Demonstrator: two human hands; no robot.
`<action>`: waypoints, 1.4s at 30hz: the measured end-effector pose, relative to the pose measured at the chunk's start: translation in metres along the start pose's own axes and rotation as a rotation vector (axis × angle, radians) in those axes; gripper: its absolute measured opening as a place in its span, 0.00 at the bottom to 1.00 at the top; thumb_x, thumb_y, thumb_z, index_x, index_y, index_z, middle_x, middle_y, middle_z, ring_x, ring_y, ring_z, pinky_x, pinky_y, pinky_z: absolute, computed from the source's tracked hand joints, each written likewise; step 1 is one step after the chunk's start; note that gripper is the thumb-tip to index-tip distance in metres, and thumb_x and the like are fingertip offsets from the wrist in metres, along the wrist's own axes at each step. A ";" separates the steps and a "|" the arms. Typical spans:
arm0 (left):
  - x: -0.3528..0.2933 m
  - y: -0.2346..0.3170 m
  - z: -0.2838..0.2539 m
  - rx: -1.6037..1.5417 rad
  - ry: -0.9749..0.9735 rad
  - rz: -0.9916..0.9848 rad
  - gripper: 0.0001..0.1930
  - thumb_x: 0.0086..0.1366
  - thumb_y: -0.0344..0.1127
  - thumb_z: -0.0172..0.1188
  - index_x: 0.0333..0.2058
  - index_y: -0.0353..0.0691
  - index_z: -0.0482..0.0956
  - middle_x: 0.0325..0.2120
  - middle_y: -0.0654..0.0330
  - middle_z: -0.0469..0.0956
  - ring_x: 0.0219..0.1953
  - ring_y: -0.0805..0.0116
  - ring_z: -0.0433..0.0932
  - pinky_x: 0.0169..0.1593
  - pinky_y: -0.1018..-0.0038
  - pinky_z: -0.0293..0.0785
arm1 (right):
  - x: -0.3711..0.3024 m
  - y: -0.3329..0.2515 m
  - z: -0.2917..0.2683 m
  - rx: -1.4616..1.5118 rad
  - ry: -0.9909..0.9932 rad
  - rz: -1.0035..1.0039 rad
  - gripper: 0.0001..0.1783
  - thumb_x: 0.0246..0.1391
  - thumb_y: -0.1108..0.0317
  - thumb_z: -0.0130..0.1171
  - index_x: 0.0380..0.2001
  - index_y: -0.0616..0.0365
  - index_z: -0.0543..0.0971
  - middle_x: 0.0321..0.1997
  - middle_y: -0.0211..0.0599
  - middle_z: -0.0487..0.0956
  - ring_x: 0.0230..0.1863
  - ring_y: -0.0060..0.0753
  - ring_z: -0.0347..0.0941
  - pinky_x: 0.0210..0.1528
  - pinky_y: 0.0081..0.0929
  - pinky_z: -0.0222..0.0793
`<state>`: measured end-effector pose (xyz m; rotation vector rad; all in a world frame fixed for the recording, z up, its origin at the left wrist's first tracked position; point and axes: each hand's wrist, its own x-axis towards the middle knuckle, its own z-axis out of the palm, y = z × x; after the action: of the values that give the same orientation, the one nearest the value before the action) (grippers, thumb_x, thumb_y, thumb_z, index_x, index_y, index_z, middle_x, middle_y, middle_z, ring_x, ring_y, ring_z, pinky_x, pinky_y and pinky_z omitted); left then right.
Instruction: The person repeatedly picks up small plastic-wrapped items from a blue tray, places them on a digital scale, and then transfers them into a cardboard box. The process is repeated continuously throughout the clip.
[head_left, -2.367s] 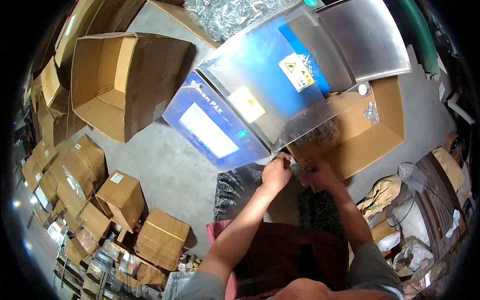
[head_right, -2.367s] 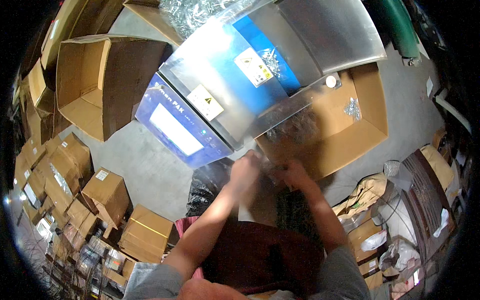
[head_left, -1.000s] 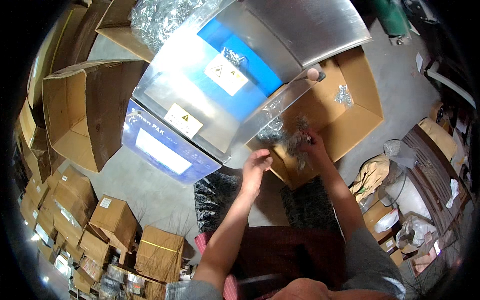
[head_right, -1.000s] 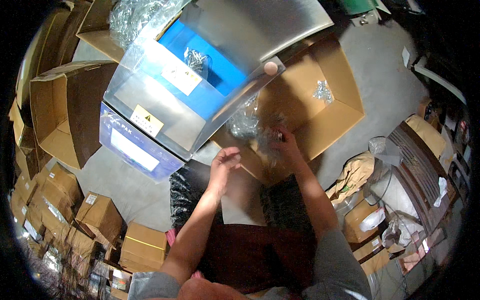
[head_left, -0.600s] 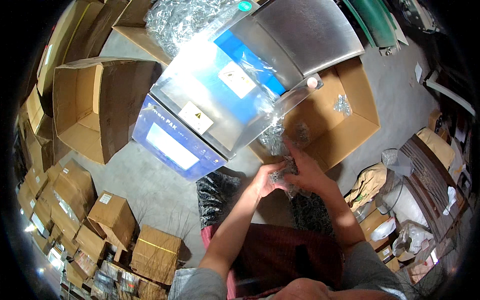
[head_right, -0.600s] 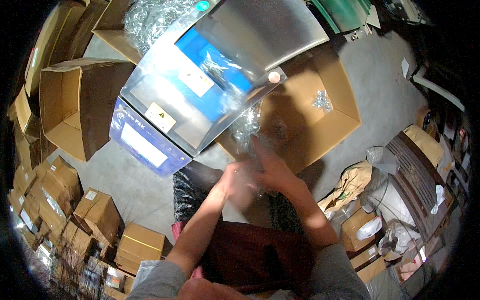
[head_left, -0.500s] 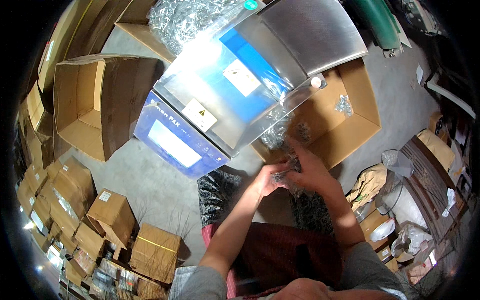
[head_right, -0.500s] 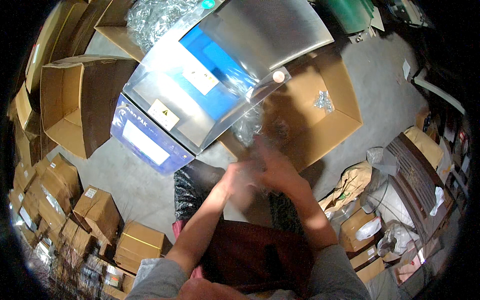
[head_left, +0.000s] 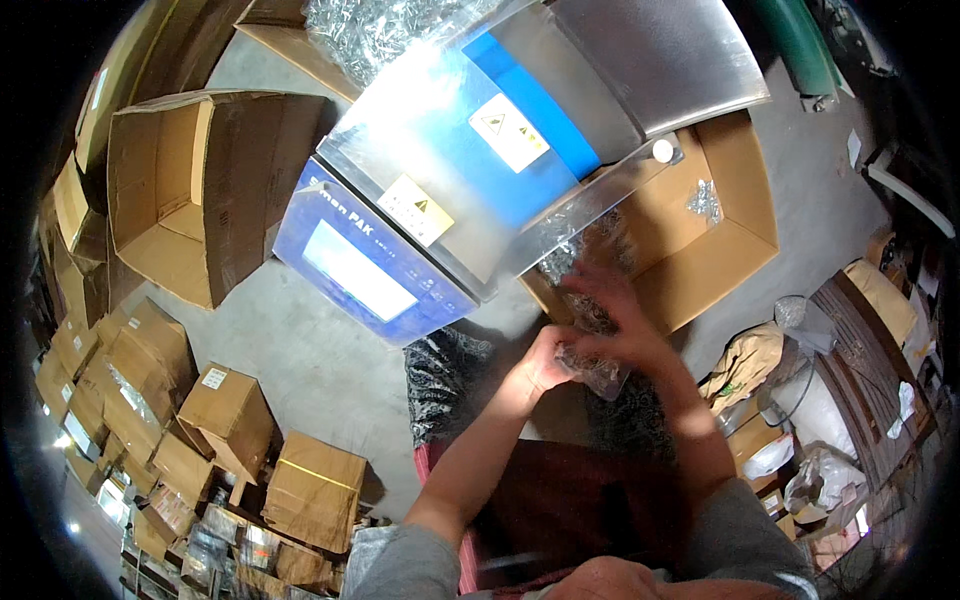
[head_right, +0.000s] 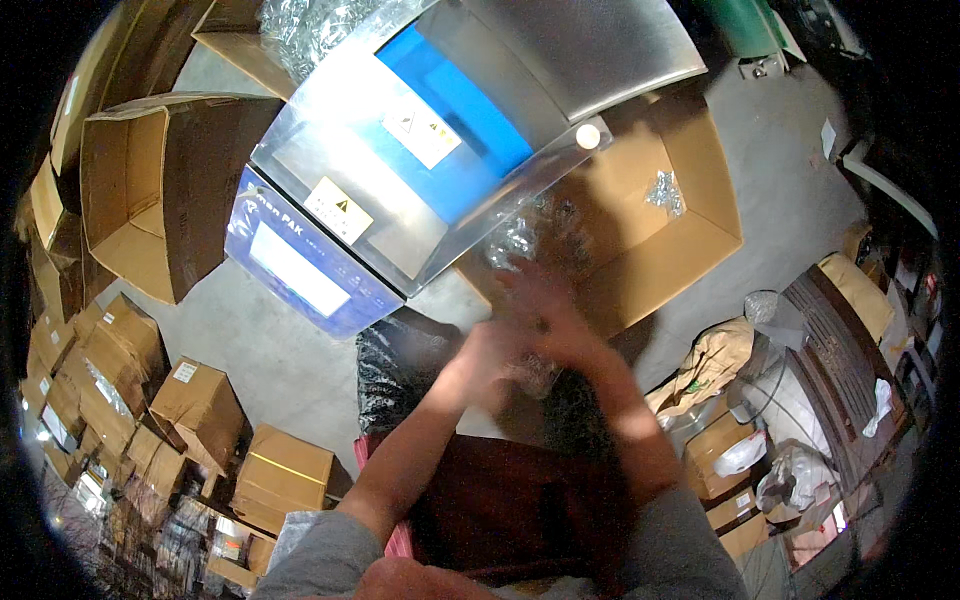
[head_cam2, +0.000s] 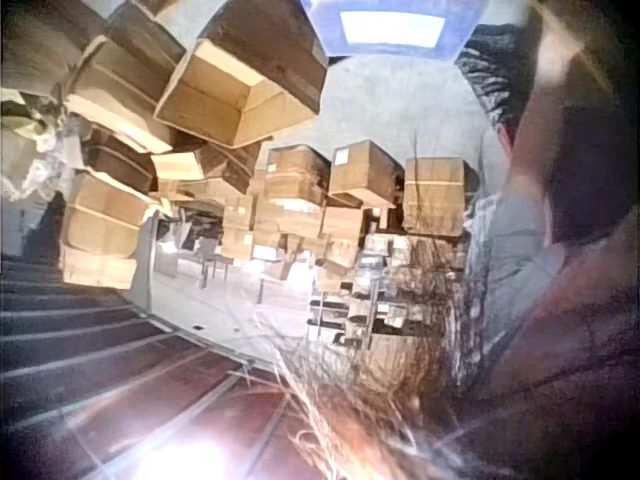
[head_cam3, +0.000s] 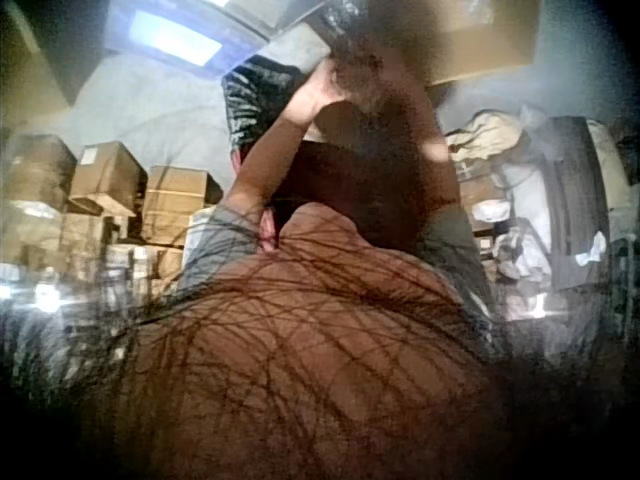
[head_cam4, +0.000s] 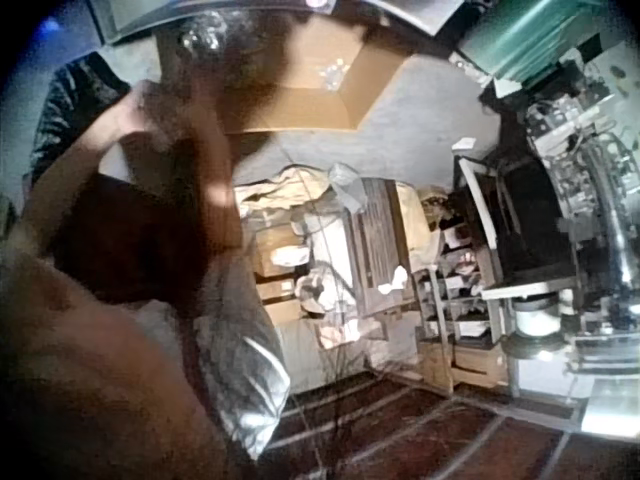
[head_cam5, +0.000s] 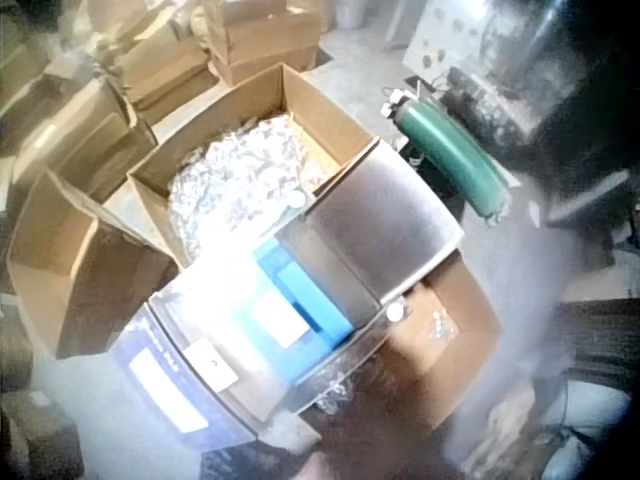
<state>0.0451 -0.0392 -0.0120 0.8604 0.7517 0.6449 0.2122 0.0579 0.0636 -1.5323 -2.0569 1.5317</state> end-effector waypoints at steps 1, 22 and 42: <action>0.004 0.012 -0.004 0.045 -0.036 0.004 0.16 0.59 0.28 0.51 0.45 0.26 0.75 0.46 0.48 0.77 0.46 0.55 0.77 0.54 0.61 0.73 | 0.007 0.016 -0.005 0.446 0.072 0.317 0.38 0.43 0.59 0.64 0.60 0.60 0.69 0.63 0.46 0.68 0.64 0.44 0.62 0.63 0.43 0.61; 0.028 0.095 -0.021 -0.557 0.074 -0.890 0.22 0.51 0.24 0.58 0.47 0.31 0.74 0.43 0.50 0.79 0.44 0.60 0.79 0.50 0.66 0.74 | -0.006 0.200 0.033 0.874 0.585 0.557 0.25 0.44 0.62 0.58 0.46 0.65 0.77 0.47 0.43 0.78 0.51 0.36 0.73 0.52 0.31 0.70; 0.013 0.061 -0.025 -0.928 0.020 -0.657 0.26 0.50 0.25 0.60 0.51 0.33 0.73 0.38 0.54 0.81 0.39 0.62 0.82 0.48 0.66 0.78 | 0.029 -0.054 -0.086 1.280 0.275 0.459 0.23 0.57 0.66 0.58 0.54 0.61 0.72 0.50 0.38 0.78 0.49 0.31 0.74 0.53 0.28 0.69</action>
<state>0.0204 0.0117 0.0246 -0.2511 0.6028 0.3340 0.2193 0.1371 0.1334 -1.4515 -0.2819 1.9508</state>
